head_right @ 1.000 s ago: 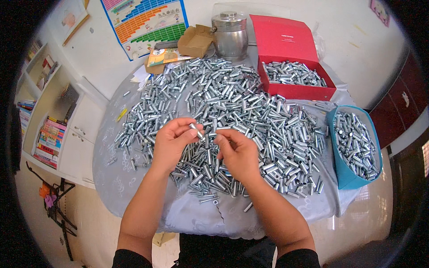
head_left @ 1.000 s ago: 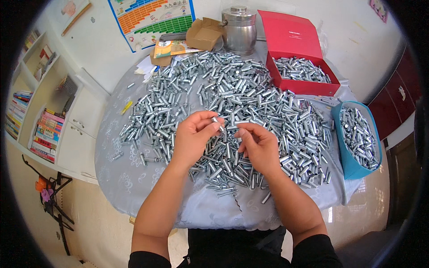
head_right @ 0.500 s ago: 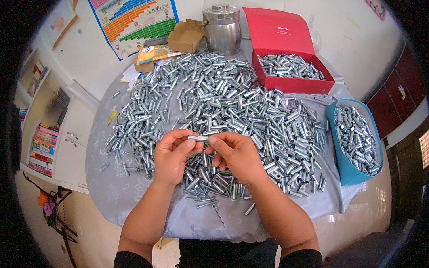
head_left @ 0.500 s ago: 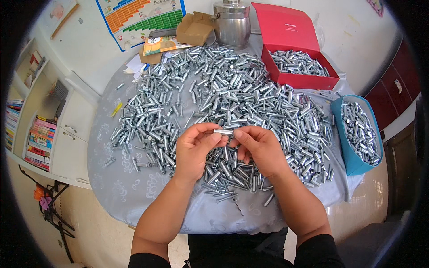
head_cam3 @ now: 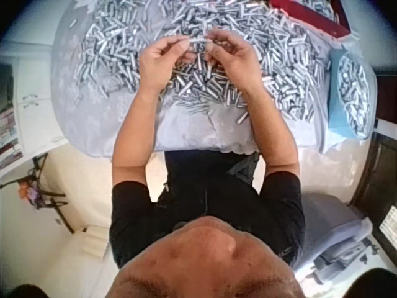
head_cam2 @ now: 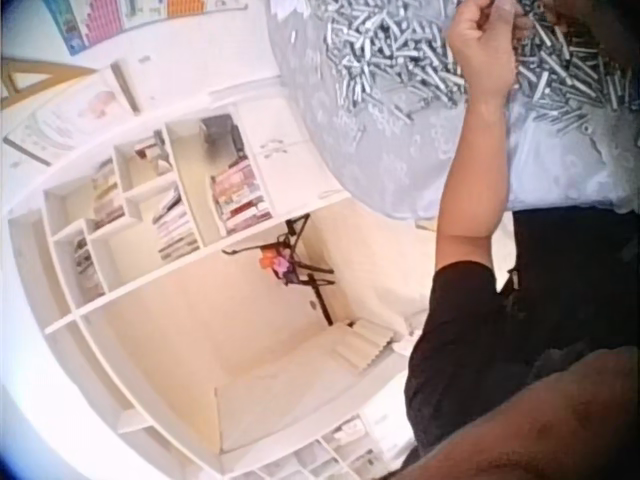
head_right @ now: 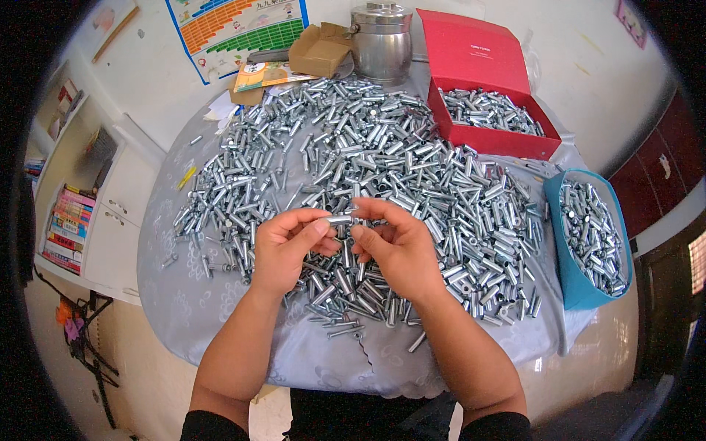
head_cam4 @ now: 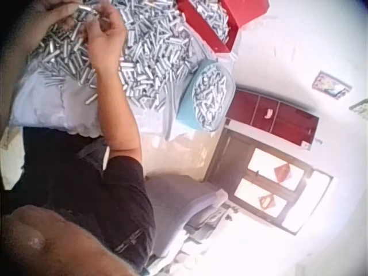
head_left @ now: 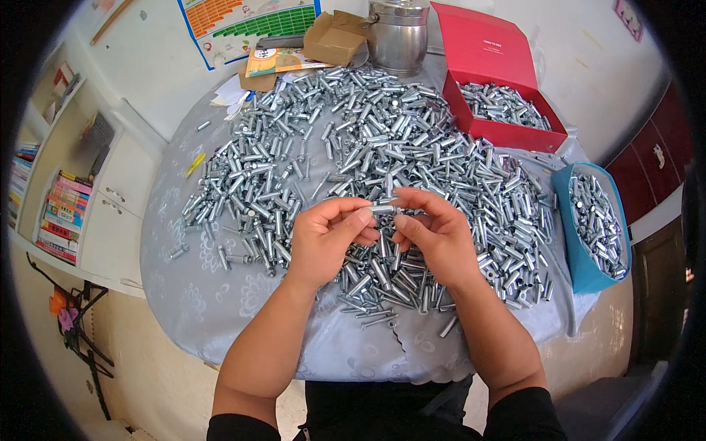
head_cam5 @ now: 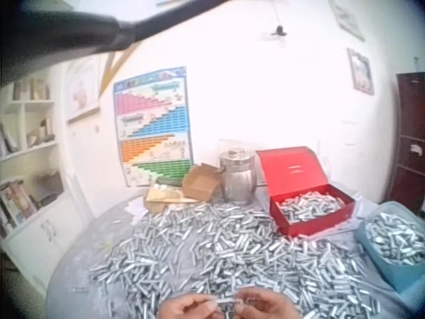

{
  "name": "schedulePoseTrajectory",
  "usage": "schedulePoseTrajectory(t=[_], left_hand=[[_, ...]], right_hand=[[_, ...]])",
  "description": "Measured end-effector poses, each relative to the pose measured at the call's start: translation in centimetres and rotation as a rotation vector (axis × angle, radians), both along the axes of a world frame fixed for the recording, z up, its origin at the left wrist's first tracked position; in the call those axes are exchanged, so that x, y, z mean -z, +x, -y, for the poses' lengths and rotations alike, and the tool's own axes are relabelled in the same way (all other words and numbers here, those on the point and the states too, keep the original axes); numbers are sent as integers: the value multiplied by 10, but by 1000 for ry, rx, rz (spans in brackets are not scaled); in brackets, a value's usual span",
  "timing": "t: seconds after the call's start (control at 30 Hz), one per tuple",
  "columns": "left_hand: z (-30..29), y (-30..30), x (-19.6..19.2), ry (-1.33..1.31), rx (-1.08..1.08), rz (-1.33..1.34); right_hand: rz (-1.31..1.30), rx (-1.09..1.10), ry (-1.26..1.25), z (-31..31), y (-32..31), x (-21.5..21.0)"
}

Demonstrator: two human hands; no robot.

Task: The person sits at a table covered with a large pile of small silver metal parts. They repeatedly pick up two separate pieces, a cylindrical tube and a smaller component, and fit them together by hand. The assembled units are placed back onto the table among the loose parts.

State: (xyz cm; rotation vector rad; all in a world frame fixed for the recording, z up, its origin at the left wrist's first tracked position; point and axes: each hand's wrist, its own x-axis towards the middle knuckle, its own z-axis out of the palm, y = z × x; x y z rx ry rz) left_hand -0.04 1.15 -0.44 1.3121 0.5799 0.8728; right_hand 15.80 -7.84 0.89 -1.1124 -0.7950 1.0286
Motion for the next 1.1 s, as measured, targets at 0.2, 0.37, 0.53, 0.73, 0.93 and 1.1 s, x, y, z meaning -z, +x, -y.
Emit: schedulePoseTrajectory(t=[0.2,0.37,0.53,0.73,0.93,1.1], left_hand=[[6,3,1,16,2,30],[5,3,2,20,-7,22],[6,2,1,24,-23,11],[6,3,1,22,-25,13],[6,2,2,26,-18,24],[6,3,1,14,-12,39]], right_hand=[[31,-26,-94,0,8,5],[18,39,-76,1,-1,-2],[53,-15,-32,1,5,4],[72,-56,-207,3,7,-1],[-17,-38,-132,2,2,-8],[36,-12,-34,1,3,1]])
